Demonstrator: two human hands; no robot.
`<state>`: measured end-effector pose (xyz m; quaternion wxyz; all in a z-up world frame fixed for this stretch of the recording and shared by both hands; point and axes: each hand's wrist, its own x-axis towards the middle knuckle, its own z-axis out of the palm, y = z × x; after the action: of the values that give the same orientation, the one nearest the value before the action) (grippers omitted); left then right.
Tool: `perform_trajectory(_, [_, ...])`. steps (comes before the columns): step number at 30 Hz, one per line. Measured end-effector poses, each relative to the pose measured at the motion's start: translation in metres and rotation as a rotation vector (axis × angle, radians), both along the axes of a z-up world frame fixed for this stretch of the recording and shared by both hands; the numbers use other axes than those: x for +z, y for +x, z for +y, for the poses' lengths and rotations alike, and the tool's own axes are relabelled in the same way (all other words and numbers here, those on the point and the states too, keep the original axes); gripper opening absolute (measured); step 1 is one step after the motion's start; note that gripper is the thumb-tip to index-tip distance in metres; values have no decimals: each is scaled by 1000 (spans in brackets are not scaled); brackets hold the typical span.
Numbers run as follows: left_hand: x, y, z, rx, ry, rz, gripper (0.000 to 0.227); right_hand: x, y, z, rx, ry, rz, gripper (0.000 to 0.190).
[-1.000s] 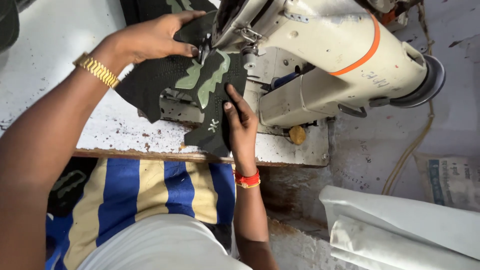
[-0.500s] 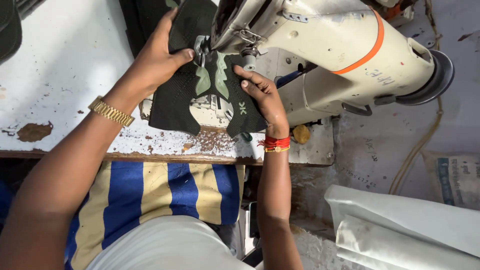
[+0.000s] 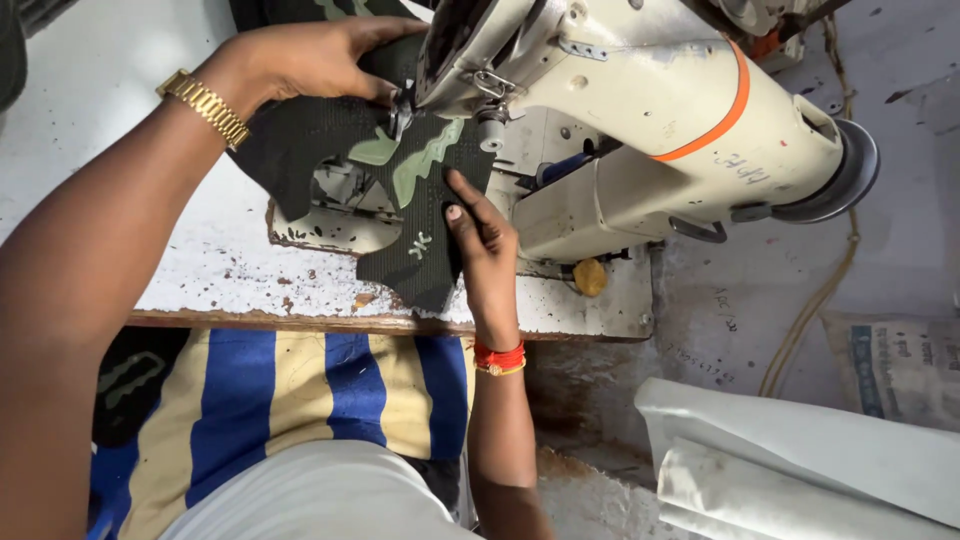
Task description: The person uses a sewing machine to stitch the edges of black slipper uppers with a green logo. They guide the slippers under the needle, cut the thread with scissors, and stack the finished pieces on the table.
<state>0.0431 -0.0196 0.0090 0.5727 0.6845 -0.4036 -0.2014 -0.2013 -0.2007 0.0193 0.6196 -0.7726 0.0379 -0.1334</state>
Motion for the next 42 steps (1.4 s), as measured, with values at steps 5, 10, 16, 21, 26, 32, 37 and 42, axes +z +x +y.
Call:
perform_trajectory(5, [-8, 1, -1, -3, -51, 37, 77, 0, 8, -3, -33, 32, 11, 36])
perform_trajectory(10, [-3, -9, 4, 37, -97, 59, 74, 5, 16, -13, -33, -46, 10, 34])
perform_trajectory(16, [-2, -33, 12, 222, -46, 53, 78, 0, 40, -44, 31, -28, 43, 32])
perform_trajectory(21, [-24, -37, 14, 302, -235, -67, 79, 3, 52, -62, 181, 60, 76, 28])
perform_trajectory(26, [-12, -34, 13, 305, -209, -73, 75, -3, 57, -65, 160, 5, 62, 25])
perform_trajectory(32, [-24, -16, 5, 284, -231, 72, 75, -4, 72, -68, 142, 11, 55, 27])
perform_trajectory(37, [-39, 5, 0, 320, -171, 172, 80, -19, 94, -86, 213, 136, 94, 30])
perform_trajectory(42, [-66, 19, 0, 329, -122, 137, 86, -16, 95, -88, 187, 157, 90, 29])
